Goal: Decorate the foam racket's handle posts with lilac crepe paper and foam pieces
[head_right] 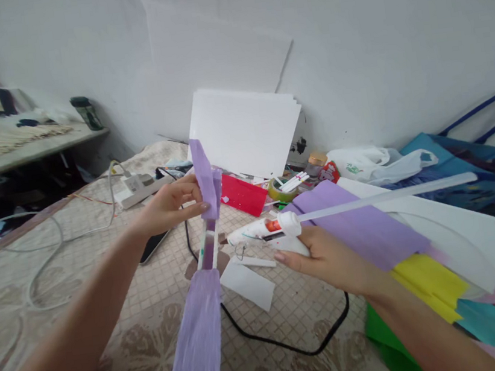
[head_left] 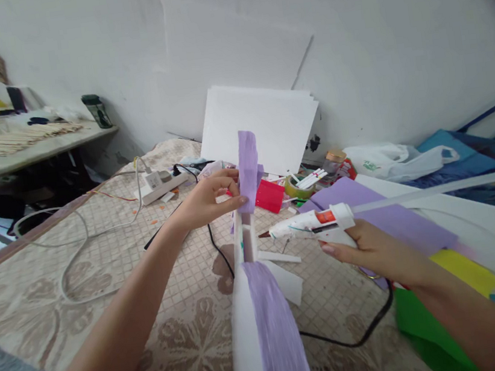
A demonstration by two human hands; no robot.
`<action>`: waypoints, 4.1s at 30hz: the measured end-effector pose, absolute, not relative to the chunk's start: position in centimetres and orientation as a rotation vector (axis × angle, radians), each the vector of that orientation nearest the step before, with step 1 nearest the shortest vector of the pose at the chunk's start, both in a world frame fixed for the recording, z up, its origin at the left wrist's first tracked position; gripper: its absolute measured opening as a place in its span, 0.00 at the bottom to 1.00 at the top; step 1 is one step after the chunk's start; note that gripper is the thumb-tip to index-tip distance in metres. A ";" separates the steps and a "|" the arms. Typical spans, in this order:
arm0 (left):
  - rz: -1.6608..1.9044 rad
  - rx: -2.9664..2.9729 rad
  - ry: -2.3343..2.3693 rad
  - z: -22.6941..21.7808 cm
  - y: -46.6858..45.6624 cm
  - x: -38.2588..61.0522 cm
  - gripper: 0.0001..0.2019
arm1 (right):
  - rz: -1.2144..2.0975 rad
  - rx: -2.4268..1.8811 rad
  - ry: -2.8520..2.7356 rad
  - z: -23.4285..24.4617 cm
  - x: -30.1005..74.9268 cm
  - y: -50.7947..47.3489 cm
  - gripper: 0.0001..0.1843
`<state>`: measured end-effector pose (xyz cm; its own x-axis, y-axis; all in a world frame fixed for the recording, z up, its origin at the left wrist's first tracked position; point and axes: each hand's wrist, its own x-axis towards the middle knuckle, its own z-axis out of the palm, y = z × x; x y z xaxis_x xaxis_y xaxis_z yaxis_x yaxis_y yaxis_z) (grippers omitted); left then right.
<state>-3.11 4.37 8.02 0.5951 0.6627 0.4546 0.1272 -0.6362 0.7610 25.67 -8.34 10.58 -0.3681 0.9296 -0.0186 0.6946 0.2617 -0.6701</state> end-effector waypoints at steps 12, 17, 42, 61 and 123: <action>0.958 2.123 0.573 8.0 4.6 -3.2 0.13 | 0.642 -1.662 -1.764 -0.9 30.2 -7.7 0.23; 0.954 2.114 0.578 8.0 4.6 -3.3 0.13 | 0.614 -1.694 -1.811 -3.6 30.2 -8.1 0.23; 0.902 2.166 0.533 8.0 4.8 -3.5 0.12 | 0.091 -1.413 -1.788 2.2 24.1 -11.3 0.05; 0.867 2.126 0.483 8.0 4.8 -4.2 0.18 | 0.120 -0.829 -1.980 7.2 16.4 -3.4 0.07; 0.884 2.204 0.512 8.0 4.9 -3.9 0.06 | -0.246 -0.605 -2.363 8.3 20.0 -4.1 0.12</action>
<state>-3.87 4.88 7.96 0.6894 0.5738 0.4420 0.0984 -0.6788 0.7277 19.95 -4.14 8.27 -0.6634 0.3578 0.6572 0.4853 0.8742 0.0140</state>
